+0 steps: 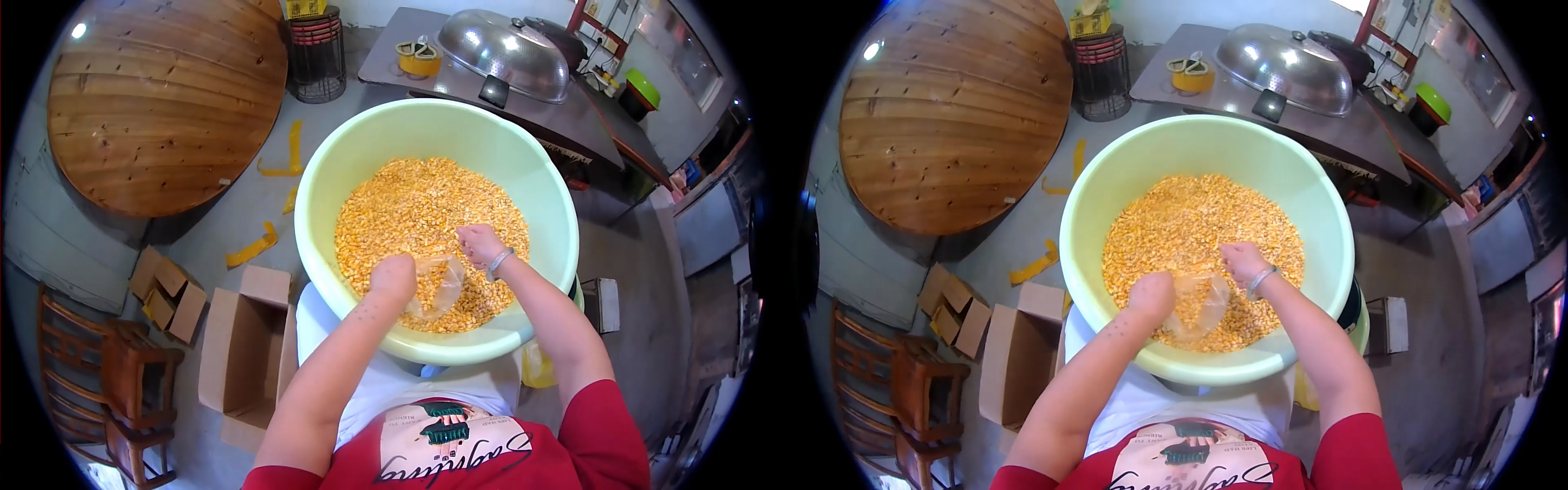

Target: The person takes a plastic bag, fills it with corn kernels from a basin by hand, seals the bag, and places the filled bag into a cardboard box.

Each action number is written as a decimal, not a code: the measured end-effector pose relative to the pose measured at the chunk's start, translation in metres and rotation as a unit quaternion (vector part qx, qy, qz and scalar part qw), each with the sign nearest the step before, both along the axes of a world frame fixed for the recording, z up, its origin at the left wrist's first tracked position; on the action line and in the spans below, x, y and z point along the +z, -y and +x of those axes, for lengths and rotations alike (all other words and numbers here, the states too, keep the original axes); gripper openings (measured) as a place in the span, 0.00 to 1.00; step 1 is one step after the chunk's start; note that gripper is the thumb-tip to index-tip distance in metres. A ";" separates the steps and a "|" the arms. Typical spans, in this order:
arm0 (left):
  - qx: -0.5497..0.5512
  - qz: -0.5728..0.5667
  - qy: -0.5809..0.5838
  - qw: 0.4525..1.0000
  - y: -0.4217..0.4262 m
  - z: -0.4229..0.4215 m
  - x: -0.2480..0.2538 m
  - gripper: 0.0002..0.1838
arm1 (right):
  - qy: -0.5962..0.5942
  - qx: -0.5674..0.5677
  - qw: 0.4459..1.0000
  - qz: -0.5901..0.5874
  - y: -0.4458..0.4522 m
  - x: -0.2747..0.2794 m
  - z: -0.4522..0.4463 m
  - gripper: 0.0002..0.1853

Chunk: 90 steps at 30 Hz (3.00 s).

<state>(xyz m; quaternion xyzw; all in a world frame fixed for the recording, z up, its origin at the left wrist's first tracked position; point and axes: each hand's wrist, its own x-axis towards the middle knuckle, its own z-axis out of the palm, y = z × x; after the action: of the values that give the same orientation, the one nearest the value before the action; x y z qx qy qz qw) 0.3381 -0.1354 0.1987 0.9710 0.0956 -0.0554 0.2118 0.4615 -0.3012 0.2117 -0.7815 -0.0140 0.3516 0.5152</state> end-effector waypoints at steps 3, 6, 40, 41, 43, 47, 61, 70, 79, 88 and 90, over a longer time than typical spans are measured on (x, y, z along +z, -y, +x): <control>0.037 -0.016 -0.002 0.999 0.002 0.002 0.006 0.06 | -0.013 0.142 0.989 -0.031 -0.020 0.021 -0.025 0.16; 0.057 -0.029 0.060 0.996 0.000 0.003 -0.003 0.06 | 0.093 0.250 0.956 -0.125 -0.048 0.022 -0.067 0.16; -0.027 0.013 -0.097 0.995 0.001 -0.006 0.019 0.08 | 0.326 0.045 0.933 -0.147 0.028 -0.011 0.014 0.09; -0.026 0.009 -0.100 0.995 0.002 -0.005 0.020 0.08 | 0.354 0.058 0.913 -0.196 0.035 -0.025 0.023 0.09; -0.023 -0.002 -0.086 0.996 0.003 -0.005 0.019 0.08 | 0.376 0.120 0.879 -0.267 0.052 -0.068 0.025 0.07; -0.030 0.002 -0.052 0.998 0.001 -0.004 0.005 0.06 | 0.234 0.266 0.873 -0.336 0.031 -0.042 -0.003 0.08; -0.044 -0.004 -0.075 0.996 0.001 -0.003 0.008 0.07 | 0.179 0.240 0.880 -0.369 0.027 -0.083 -0.011 0.18; -0.043 -0.001 -0.076 0.996 0.001 -0.003 0.005 0.07 | 0.098 0.138 0.946 -0.276 0.032 -0.091 0.012 0.14; -0.017 -0.012 -0.089 0.996 0.001 -0.001 0.008 0.08 | -0.030 0.036 0.999 0.003 0.010 0.031 -0.015 0.14; -0.009 -0.043 -0.063 0.997 -0.001 -0.005 0.008 0.08 | 0.311 0.269 0.895 -0.174 -0.046 -0.056 -0.034 0.15; -0.024 -0.044 -0.069 0.996 -0.002 -0.006 0.012 0.09 | 0.299 0.244 0.898 -0.213 -0.054 -0.055 -0.036 0.14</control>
<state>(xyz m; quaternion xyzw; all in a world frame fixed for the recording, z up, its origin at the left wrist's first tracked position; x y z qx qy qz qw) 0.3317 -0.1338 0.2104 0.9566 0.0839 -0.1320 0.2459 0.4254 -0.2476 0.1571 -0.9129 -0.2824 0.2110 0.2061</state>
